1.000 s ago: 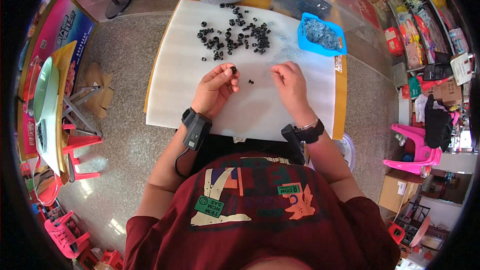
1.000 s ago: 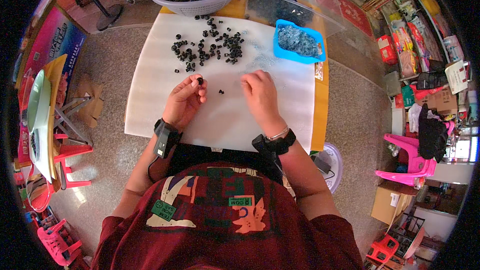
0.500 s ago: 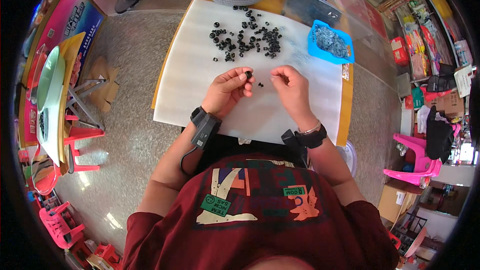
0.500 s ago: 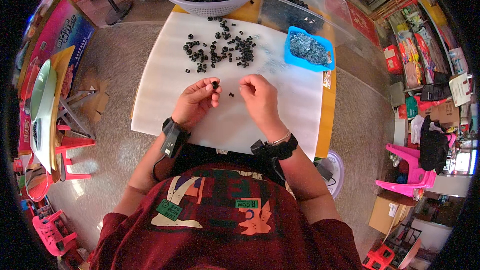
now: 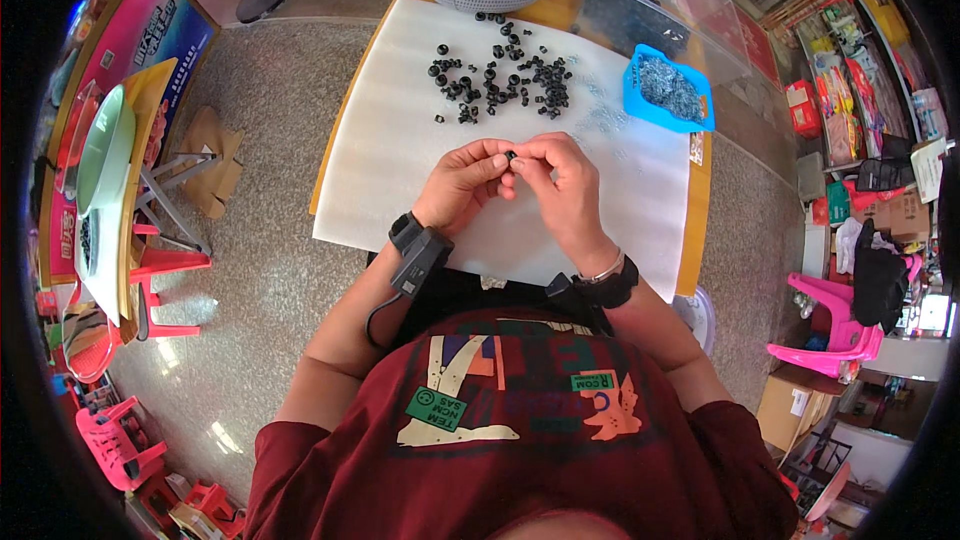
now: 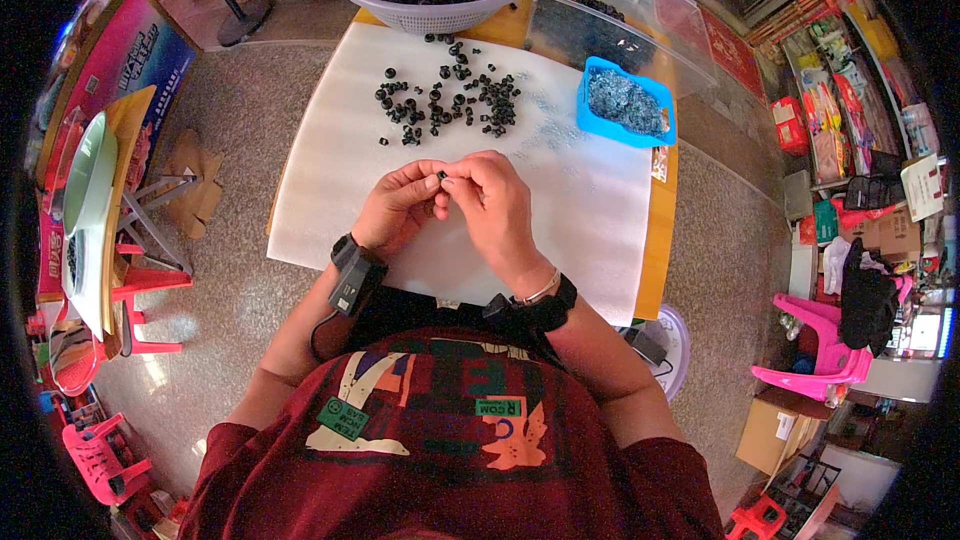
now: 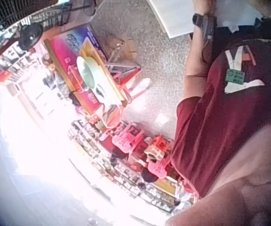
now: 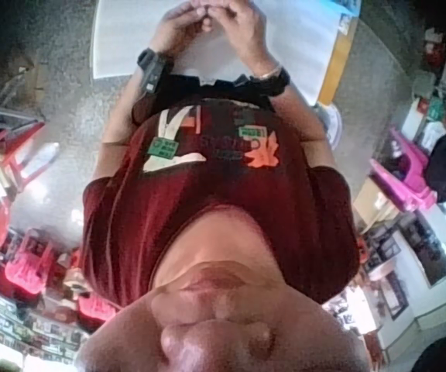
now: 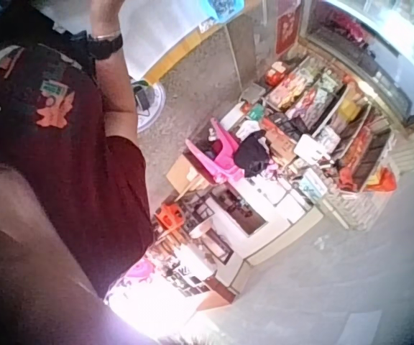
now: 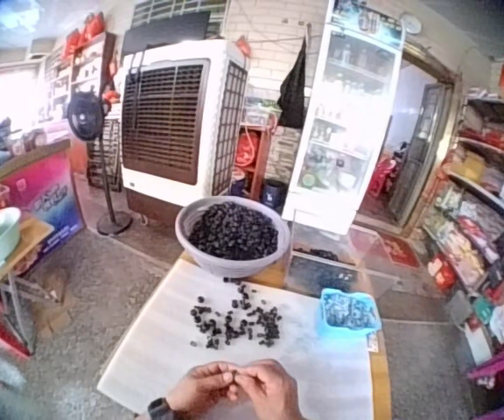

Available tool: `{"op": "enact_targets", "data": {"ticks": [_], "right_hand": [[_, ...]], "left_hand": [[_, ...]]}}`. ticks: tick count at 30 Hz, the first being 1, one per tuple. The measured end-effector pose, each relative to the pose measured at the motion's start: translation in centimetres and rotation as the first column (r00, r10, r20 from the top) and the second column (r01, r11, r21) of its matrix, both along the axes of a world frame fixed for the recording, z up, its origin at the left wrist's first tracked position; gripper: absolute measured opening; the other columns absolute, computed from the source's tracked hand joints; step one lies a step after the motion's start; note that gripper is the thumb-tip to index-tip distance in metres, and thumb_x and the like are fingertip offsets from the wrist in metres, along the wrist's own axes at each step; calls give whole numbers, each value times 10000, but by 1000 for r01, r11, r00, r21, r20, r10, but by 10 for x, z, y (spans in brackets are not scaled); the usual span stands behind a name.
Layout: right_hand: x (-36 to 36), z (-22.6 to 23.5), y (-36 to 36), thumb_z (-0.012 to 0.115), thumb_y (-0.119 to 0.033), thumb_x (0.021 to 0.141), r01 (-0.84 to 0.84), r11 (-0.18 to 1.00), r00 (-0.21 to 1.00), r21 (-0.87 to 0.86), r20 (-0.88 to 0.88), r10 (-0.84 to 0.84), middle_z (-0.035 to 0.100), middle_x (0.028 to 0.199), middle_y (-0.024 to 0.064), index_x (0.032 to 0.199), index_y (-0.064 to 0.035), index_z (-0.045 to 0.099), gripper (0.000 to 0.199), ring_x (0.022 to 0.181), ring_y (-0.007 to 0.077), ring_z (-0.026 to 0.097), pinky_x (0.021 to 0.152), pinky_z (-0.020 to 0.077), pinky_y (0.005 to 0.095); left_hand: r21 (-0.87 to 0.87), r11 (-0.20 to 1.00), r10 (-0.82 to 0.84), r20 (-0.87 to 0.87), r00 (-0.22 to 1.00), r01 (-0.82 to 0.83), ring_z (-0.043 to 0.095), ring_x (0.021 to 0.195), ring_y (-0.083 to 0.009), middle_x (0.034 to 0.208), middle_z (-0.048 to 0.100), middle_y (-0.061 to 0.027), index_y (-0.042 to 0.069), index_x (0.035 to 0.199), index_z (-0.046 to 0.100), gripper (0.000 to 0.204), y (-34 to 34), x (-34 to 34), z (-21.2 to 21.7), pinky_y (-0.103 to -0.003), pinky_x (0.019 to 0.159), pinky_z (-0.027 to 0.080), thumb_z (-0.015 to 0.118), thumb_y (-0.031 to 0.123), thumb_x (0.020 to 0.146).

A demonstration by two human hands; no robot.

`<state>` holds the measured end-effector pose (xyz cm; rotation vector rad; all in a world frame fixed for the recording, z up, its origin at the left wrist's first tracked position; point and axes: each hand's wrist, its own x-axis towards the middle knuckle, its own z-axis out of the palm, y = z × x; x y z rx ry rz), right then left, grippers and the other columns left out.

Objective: Manually assembling small black plastic components by pressing pieces together at a table.

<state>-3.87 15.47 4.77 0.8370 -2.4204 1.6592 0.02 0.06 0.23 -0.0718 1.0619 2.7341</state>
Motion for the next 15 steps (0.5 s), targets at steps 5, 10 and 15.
{"op": "enact_targets", "data": {"ticks": [5,10,15], "right_hand": [[3,-8,2,637,-7,809,7,1000,989,29,-147,-2,583,862,86,897,-39,629,94,728,218,600,637,502,320],[3,2,7,614,-3,822,17,999,996,-28,-82,-19,582,862,89,909,-22,620,89,737,218,595,646,491,304],[-19,-1,30,603,-11,814,105,984,994,146,-34,-101,578,813,101,906,-6,608,92,708,236,573,630,465,325]], "left_hand": [[-11,1000,22,33,999,-21,606,748,-131,898,630,-60,-11,1105,579,202,2,1,3,-262,698,520,550,89,932],[18,999,33,17,999,-33,606,756,-126,920,632,-73,-8,1099,571,195,2,1,1,-257,696,523,538,96,938],[67,994,87,31,996,-88,602,750,-125,953,625,-90,-1,1088,565,182,2,-1,1,-253,690,522,524,101,944]]}}
